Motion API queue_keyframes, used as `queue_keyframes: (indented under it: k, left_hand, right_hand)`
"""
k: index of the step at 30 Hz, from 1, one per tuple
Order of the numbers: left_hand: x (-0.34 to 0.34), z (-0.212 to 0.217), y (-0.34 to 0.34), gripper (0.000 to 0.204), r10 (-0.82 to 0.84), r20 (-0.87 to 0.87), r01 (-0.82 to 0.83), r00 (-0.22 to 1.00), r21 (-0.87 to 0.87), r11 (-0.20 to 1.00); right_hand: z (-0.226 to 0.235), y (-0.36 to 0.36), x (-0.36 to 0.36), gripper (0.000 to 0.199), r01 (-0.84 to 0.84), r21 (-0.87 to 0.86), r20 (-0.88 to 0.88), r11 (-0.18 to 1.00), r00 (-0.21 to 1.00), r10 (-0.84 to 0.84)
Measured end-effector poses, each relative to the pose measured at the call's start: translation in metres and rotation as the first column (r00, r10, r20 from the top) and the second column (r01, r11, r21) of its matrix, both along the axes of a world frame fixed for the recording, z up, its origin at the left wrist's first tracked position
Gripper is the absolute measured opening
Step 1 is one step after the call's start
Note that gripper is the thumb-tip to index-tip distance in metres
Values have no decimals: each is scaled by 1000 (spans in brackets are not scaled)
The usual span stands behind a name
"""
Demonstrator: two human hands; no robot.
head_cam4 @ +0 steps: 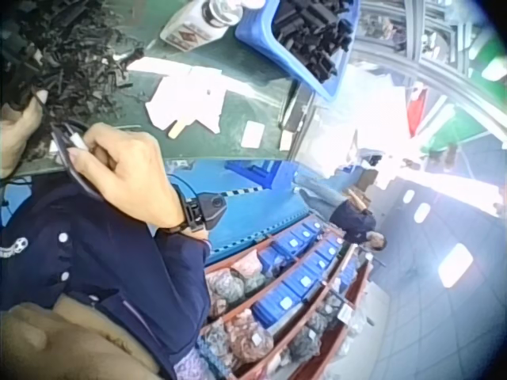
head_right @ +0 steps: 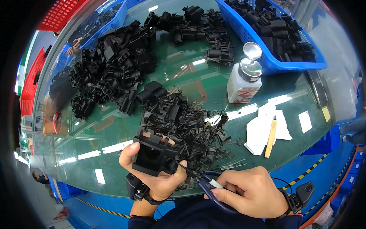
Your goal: Using a deburring tool and scissors to remove excess flash from molded black plastic components at a factory workbench.
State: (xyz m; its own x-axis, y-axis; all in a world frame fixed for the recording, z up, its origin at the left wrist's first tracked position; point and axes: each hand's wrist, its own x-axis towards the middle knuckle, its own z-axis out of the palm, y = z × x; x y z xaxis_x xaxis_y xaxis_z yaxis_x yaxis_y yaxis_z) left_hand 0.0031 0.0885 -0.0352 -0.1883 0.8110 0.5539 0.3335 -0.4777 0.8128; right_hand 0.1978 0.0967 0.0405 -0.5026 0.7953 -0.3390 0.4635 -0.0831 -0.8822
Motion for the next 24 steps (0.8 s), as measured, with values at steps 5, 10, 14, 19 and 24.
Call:
queue_keyframes:
  k: [5, 10, 14, 19, 24]
  left_hand:
    - [-4, 5, -7, 80, -32, -80, 21, 996, -134, 991]
    - [-4, 8, -7, 82, -25, -132, 2, 991, -173, 985]
    - [-4, 7, -5, 82, -38, -146, 16, 989, -148, 989]
    - [-4, 8, -3, 83, -77, -131, 61, 988, -128, 990]
    - [-5, 7, -4, 84, -74, -160, 51, 984, -139, 989]
  right_hand:
    - [0, 1, 2, 16, -12, 5, 13, 1000, 1000, 12]
    - [0, 0, 2, 15, -3, 9, 2, 1000, 1000, 3]
    - [-1, 0, 3, 15, 9, 3, 2, 1000, 1000, -9]
    - [-1, 0, 5, 15, 7, 11, 1, 1000, 1000, -7]
    - [0, 0, 7, 14, -2, 9, 9, 1000, 1000, 2]
